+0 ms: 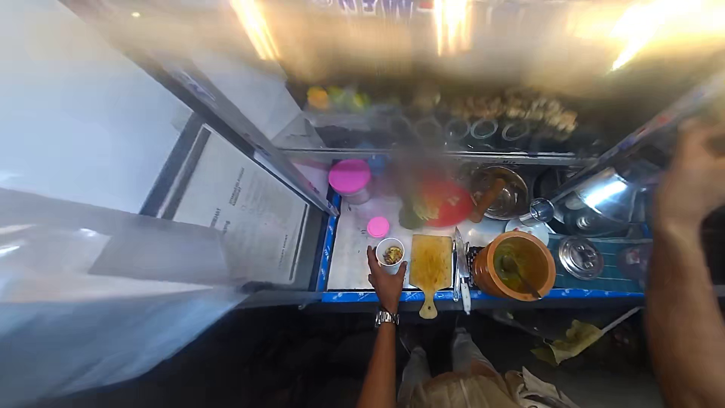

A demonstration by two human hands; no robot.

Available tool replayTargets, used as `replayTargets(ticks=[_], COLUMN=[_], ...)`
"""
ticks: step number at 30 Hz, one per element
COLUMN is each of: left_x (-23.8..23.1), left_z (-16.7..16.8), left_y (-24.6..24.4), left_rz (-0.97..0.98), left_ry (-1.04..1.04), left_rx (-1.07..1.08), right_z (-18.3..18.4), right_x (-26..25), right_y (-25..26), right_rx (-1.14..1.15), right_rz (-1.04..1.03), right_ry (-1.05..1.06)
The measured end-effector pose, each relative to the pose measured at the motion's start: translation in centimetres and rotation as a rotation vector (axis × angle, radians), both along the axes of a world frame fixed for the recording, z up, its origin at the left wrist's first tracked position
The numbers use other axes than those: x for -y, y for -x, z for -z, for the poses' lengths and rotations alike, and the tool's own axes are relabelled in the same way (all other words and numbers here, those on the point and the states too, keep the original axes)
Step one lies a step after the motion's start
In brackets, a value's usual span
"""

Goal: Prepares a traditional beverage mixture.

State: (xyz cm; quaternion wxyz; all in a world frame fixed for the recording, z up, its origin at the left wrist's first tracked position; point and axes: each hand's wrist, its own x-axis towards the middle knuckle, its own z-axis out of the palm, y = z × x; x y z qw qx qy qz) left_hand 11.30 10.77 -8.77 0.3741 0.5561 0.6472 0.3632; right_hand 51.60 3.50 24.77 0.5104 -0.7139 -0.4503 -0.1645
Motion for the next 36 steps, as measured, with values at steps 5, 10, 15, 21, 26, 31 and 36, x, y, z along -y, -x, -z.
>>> replayTargets(ticks=[5, 10, 15, 21, 26, 31, 36], left_x=[3.3, 5.4, 4.1, 3.3, 3.5, 3.5, 3.5], left_z=[2.6, 5.5, 5.8, 6.5, 6.7, 6.5, 6.6], left_y=[2.0, 2.4, 2.1, 1.0, 0.9, 0.8, 0.8], left_rz=[-0.066, -0.003, -0.104, -0.172, -0.163, -0.178, -0.184], left_ry=[-0.052, -0.037, 0.018, 0.063, 0.059, 0.052, 0.027], left_rx=[-0.062, -0.26, -0.319, -0.49, -0.525, -0.52, -0.537], right_z=[8.6, 14.7, 14.9, 15.8, 17.5, 13.9, 7.3], right_x=[0.4, 5.1, 3.2, -5.3, -11.8, -13.2, -15.1], right_y=[10.2, 4.6, 5.3, 13.3, 16.1, 17.6, 16.2], right_rx=[0.048, -0.265, -0.266, -0.208, -0.089, 0.037, -0.03], right_rz=[-0.116, 0.204, 0.15, -0.239, -0.391, -0.505, -0.606], right_ry=[0.35, 0.485, 0.547, 0.646, 0.705, 0.515, 0.37])
